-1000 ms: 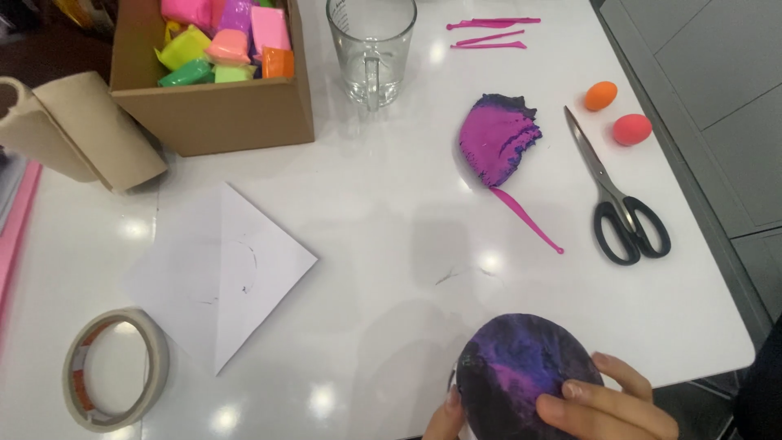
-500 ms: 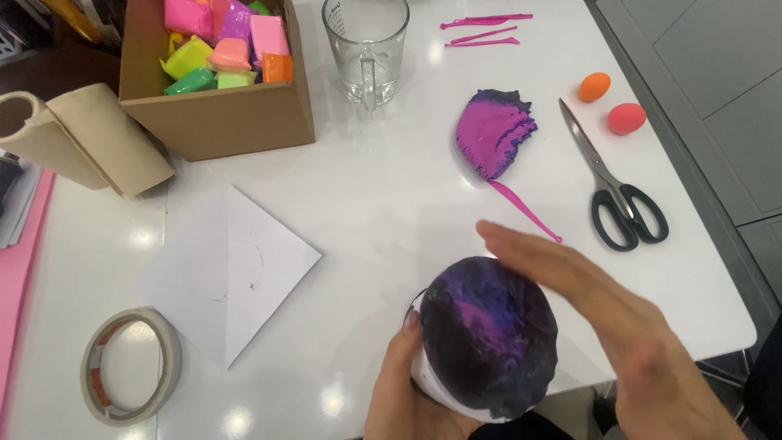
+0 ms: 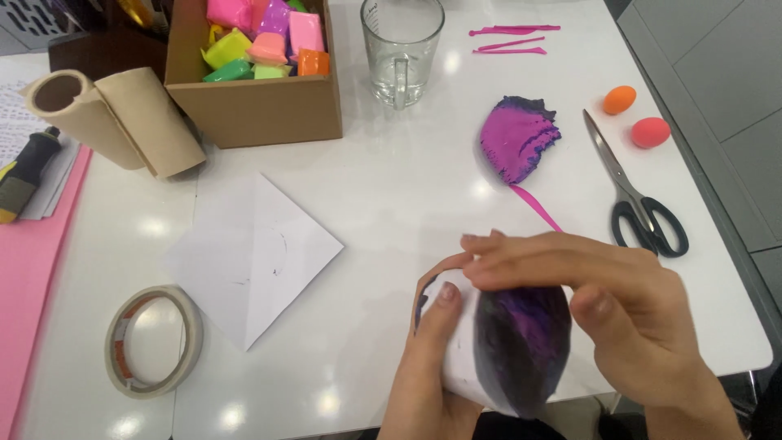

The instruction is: The person shapes a small piece of dark purple clay into a ball on a white table. They then pick up a larger, marbled purple and black clay object, rotate it, and press their fingers into its surface to smooth or shape it.

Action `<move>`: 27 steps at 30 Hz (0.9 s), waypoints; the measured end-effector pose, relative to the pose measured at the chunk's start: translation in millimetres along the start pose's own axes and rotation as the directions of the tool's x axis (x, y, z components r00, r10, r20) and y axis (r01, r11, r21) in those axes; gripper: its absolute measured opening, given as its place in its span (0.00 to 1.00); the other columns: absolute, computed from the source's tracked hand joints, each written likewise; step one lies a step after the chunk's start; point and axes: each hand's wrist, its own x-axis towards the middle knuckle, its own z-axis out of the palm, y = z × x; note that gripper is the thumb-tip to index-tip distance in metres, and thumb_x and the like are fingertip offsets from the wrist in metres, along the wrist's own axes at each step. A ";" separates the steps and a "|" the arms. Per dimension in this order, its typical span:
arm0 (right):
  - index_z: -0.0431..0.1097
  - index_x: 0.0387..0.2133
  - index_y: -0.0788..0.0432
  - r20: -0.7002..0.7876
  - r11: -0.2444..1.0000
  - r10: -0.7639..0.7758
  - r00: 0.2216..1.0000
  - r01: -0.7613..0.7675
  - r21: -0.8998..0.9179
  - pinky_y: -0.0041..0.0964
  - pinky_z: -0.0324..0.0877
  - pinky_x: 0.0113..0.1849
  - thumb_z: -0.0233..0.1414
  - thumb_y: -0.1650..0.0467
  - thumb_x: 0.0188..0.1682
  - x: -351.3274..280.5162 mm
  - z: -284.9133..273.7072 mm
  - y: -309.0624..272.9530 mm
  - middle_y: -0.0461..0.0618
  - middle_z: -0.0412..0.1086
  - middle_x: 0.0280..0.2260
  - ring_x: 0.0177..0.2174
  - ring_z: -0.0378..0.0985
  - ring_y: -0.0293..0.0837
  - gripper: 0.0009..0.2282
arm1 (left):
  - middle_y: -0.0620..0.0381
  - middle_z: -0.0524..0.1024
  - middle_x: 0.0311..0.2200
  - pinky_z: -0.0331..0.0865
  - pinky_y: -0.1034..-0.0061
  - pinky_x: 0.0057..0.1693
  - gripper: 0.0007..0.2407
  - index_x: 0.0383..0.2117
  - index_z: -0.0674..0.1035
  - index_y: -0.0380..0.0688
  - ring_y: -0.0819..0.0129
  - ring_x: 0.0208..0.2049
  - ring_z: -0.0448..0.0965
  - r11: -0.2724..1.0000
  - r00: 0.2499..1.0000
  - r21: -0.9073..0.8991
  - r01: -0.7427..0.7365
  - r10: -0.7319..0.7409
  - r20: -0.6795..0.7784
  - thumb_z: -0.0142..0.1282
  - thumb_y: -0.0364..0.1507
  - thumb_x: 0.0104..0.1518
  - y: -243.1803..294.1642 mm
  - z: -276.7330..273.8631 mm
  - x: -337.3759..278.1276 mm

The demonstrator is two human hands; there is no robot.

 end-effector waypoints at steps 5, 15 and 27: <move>0.76 0.30 0.65 -0.123 0.991 -0.109 0.986 0.099 -0.087 0.40 0.88 0.45 0.40 0.63 0.55 -10.0 2.6 6.8 0.59 0.81 0.36 0.42 0.92 0.57 0.20 | 0.32 0.79 0.46 0.71 0.59 0.51 0.18 0.51 0.78 0.37 0.44 0.44 0.78 0.942 0.747 0.308 0.131 0.111 -0.655 0.53 0.25 0.53 6.7 27.5 -0.8; 0.77 0.30 0.60 -0.140 0.963 -0.138 0.980 0.100 -0.250 0.30 0.84 0.41 0.53 0.69 0.44 -14.0 6.8 4.0 0.67 0.78 0.45 0.42 0.89 0.51 0.08 | 0.44 0.77 0.37 0.69 0.71 0.41 0.22 0.52 0.82 0.42 0.58 0.32 0.75 0.827 0.752 0.556 0.082 0.315 -0.579 0.61 0.26 0.45 0.8 17.6 -8.6; 0.53 0.65 0.67 -0.178 0.983 -0.033 0.984 0.064 0.174 0.59 0.32 0.81 0.35 0.40 0.68 8.3 1.7 -8.7 0.62 0.52 0.70 0.78 0.39 0.54 0.39 | 0.58 0.80 0.33 0.68 0.82 0.36 0.26 0.50 0.83 0.50 0.70 0.26 0.74 0.504 0.762 0.864 0.021 0.551 -0.340 0.66 0.32 0.36 -10.6 9.5 -14.5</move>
